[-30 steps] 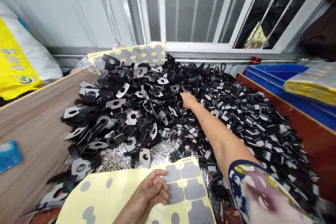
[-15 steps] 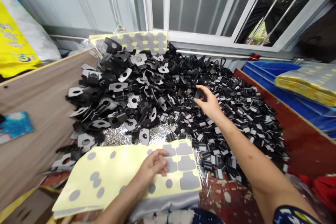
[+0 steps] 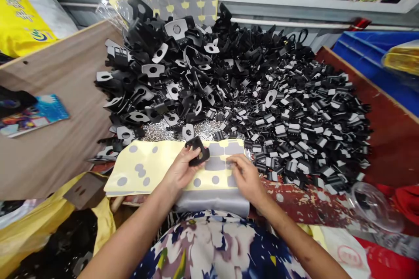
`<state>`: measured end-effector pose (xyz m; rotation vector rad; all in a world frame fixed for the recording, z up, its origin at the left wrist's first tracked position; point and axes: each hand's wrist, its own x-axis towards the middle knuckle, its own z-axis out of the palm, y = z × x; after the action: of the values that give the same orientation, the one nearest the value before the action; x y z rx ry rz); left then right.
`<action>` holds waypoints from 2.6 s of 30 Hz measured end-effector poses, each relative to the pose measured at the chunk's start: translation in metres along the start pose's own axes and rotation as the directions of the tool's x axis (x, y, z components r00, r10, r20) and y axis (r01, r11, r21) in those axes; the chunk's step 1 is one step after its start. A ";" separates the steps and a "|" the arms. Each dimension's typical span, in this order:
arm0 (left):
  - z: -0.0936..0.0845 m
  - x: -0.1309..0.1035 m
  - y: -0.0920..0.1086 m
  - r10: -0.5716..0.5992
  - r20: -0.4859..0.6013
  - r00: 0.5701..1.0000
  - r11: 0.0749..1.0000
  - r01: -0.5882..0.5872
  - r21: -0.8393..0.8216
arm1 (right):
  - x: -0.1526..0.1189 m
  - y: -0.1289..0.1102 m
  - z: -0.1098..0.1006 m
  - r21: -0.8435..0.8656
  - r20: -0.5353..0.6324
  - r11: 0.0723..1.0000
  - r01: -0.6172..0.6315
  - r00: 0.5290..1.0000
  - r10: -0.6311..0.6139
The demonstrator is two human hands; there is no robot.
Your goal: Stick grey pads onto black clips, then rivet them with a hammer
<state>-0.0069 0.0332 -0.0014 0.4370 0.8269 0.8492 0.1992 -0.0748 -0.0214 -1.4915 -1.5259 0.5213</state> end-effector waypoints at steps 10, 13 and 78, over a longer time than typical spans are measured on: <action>-0.027 0.018 -0.011 -0.055 0.181 0.982 0.998 0.050 0.036 | 0.002 0.005 -0.007 0.171 0.406 0.969 -0.176 0.909 0.093; -0.024 0.017 -0.011 -0.012 0.125 0.992 0.998 0.005 0.055 | 0.009 0.005 -0.030 0.379 0.639 0.880 -0.287 0.769 -0.025; 0.018 -0.014 -0.047 0.195 0.200 0.960 0.974 -0.214 0.077 | 0.021 -0.040 0.018 -0.292 0.058 0.927 0.237 0.971 -0.230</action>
<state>0.0247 -0.0067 -0.0133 0.6894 0.6537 0.9442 0.1651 -0.0572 0.0086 -1.4995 -1.8332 0.1724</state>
